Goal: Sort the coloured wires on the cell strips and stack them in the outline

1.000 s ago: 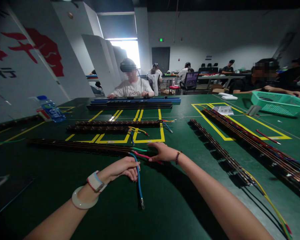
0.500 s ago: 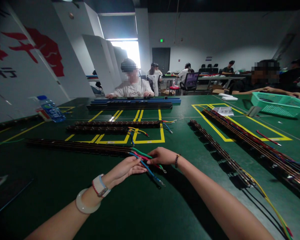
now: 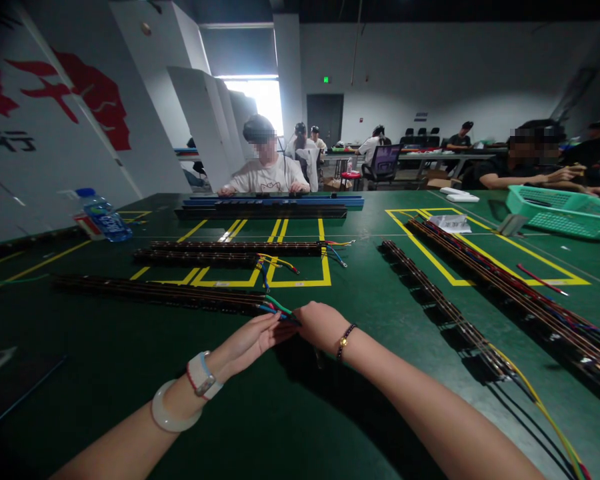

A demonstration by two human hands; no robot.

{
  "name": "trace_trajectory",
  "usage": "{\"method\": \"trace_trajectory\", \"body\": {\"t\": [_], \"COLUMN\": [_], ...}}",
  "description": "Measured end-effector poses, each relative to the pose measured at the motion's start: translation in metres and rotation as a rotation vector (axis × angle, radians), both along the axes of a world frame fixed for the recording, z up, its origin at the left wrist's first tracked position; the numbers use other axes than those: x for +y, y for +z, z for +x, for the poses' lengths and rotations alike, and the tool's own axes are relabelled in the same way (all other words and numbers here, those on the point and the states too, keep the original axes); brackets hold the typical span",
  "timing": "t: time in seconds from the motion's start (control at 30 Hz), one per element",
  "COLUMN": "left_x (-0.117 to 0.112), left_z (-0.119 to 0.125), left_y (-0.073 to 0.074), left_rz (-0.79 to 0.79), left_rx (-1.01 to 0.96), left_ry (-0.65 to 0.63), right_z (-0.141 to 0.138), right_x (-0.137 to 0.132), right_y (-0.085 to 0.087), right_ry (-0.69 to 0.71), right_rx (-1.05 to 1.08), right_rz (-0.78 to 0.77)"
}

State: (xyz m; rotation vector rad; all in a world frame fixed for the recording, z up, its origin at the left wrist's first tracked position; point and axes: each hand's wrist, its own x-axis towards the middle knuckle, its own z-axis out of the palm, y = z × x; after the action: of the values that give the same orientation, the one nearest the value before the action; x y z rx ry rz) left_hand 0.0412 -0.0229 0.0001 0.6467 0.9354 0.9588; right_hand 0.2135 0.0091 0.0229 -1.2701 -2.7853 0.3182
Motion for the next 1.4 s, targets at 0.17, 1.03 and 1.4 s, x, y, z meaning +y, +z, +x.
{"method": "trace_trajectory", "body": {"t": [0.17,1.03,1.4], "left_x": [0.000,-0.003,-0.001], "left_z": [0.003,0.010,0.005], "left_y": [-0.005,-0.007,-0.011], "left_rz": [-0.047,-0.066,-0.016], "left_rx": [-0.217,-0.118,-0.166], "left_ry": [-0.043,0.049,0.043], "right_z": [-0.004,0.014,0.027], "right_x": [-0.009,-0.032,-0.002], "right_y": [-0.007,0.025,0.043], "right_ry": [0.004,0.402,0.114], "right_rx": [-0.100,-0.026,0.490], "right_rz": [0.171,0.126,0.257]}}
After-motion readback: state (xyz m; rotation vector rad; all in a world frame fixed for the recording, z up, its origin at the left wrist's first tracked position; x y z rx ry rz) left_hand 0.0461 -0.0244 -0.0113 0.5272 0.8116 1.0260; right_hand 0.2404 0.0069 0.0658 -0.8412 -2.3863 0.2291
